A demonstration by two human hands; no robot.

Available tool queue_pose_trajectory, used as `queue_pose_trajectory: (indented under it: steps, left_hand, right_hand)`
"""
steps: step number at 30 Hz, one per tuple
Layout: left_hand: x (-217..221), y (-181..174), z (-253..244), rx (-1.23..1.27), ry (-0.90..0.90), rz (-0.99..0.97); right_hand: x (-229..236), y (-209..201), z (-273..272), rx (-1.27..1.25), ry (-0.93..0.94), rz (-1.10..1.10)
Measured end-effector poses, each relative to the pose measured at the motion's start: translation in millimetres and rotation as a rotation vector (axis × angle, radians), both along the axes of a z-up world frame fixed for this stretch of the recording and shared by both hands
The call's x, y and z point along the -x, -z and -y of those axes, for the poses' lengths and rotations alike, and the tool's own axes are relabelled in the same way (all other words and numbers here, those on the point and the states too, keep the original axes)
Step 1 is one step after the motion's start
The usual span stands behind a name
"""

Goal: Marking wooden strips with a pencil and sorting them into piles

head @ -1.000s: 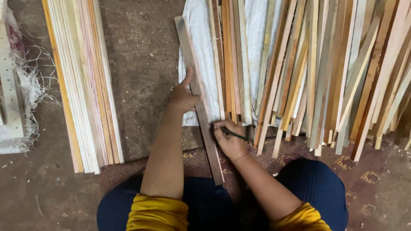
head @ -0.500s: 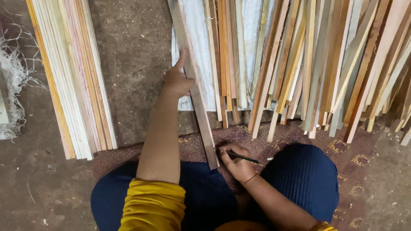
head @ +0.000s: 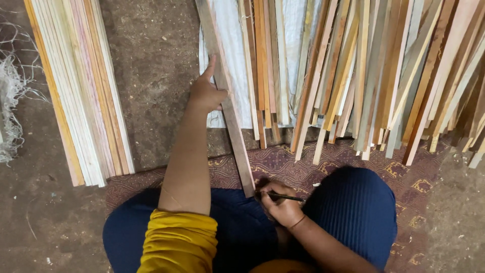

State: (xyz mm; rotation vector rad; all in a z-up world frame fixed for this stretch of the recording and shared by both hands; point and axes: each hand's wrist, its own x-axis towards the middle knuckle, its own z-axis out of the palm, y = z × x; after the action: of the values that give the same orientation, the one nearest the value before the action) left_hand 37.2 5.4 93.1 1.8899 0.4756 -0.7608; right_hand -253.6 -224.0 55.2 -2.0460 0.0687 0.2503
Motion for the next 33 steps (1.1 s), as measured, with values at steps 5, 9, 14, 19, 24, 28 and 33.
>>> queue_pose_trajectory:
  steps: [5, 9, 14, 19, 24, 28, 33]
  left_hand:
    - [3, -6, -1, 0.017, -0.007, 0.008]
    - [14, 0, -7, 0.141, -0.037, 0.077]
    - [41, 82, -22, 0.212, -0.115, 0.311]
    - [45, 79, -8, -0.262, 0.052, 0.216]
    - [89, 47, 27, -0.564, -0.084, 0.616]
    - [126, 68, 60, -0.584, -0.076, 0.594]
    - [170, 69, 86, -0.434, 0.202, 0.128]
  right_hand:
    - [0, 9, 5, 0.001, -0.053, -0.063]
    - [-7, 11, 13, -0.027, 0.067, -0.176]
    - [-20, 50, 16, -0.282, 0.161, -0.274]
    - [-66, 29, -4, -0.295, 0.224, -0.194]
    - [-130, -16, -32, 0.059, 0.206, -0.136]
    - [-181, 21, -35, 0.181, 0.225, -0.204]
    - [-210, 19, -53, 0.003, 0.220, -0.070]
